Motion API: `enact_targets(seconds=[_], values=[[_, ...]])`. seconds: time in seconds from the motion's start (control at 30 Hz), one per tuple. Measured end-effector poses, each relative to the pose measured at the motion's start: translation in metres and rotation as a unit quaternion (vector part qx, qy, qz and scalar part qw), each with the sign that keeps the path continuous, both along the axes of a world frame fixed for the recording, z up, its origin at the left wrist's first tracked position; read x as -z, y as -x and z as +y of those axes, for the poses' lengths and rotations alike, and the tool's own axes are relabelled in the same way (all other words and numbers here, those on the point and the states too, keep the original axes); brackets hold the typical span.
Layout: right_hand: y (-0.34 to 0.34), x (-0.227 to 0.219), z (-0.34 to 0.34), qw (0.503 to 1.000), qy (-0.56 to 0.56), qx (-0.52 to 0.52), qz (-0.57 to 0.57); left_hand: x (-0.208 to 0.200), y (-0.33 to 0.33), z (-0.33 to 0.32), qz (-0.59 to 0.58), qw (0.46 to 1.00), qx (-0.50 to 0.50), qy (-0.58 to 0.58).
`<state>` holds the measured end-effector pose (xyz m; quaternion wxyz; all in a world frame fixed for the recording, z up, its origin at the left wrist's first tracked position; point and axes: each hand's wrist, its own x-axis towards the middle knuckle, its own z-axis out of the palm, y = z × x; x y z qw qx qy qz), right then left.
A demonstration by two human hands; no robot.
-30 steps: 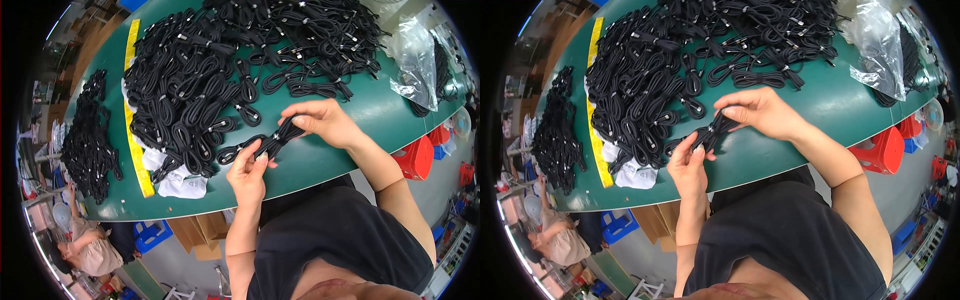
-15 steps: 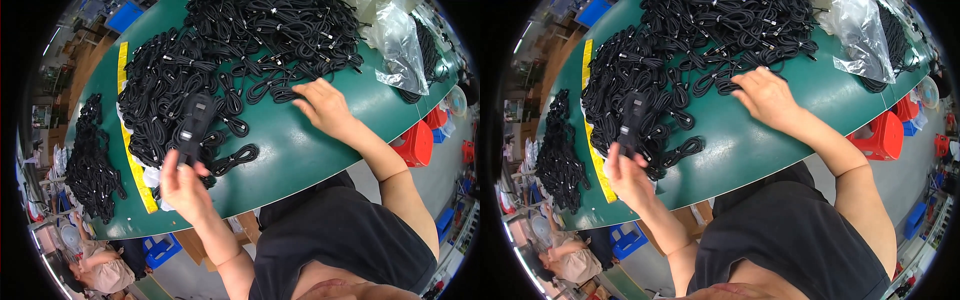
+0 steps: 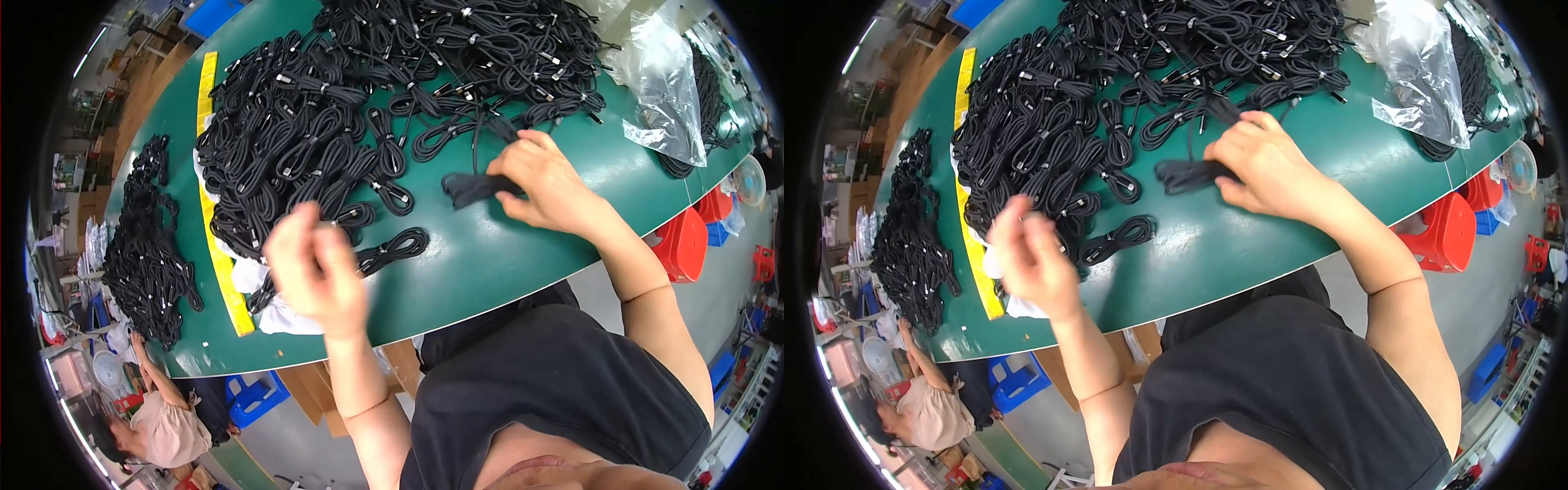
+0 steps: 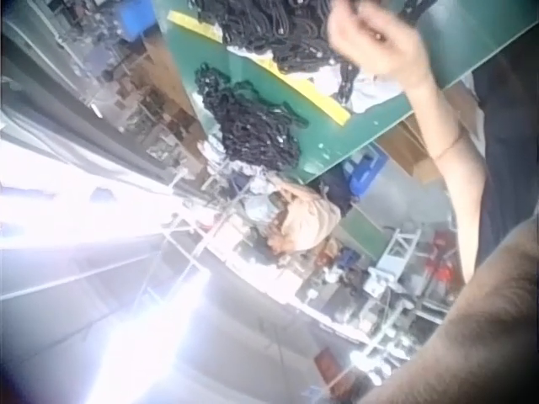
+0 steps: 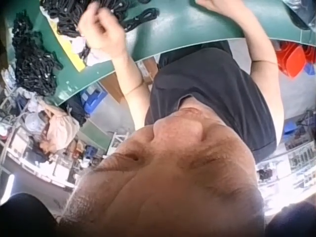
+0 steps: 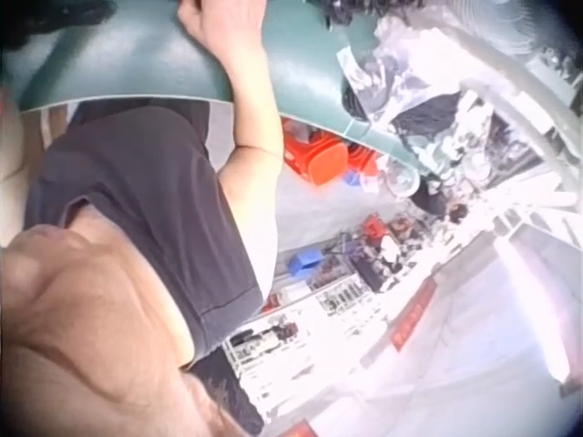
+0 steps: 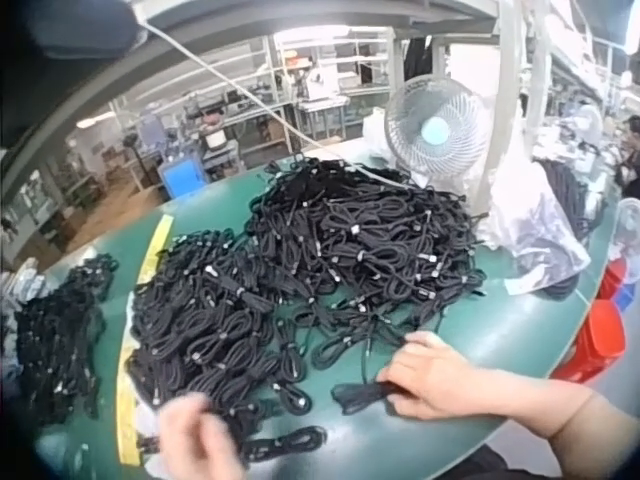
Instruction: Bundling and organizing black cables at a factory workstation.
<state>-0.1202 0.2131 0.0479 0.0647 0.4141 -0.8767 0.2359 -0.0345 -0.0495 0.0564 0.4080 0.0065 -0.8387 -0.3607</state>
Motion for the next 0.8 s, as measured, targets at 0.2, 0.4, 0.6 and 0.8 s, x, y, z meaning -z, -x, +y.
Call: enact_targets(seconds=[0.2, 0.4, 0.6, 0.8], values=[[-0.020, -0.037, -0.028, 0.994, 0.063, -0.037, -0.086, 0.011, -0.019, 0.054, 0.037, 0.989, 0.143, 0.026], [-0.021, -0.013, -0.047, 0.988, 0.141, -0.036, 0.055, 0.022, -0.018, 0.067, -0.164, 0.832, 0.226, -0.480], [-0.028, -0.018, -0.059, 0.983, 0.134, -0.120, 0.048, 0.034, -0.002, 0.060, -0.142, 0.663, 0.254, -0.689], [-0.034, -0.018, -0.046, 0.992, 0.107, -0.061, -0.005, 0.035, -0.005, 0.054, -0.082, 0.716, 0.265, -0.641]])
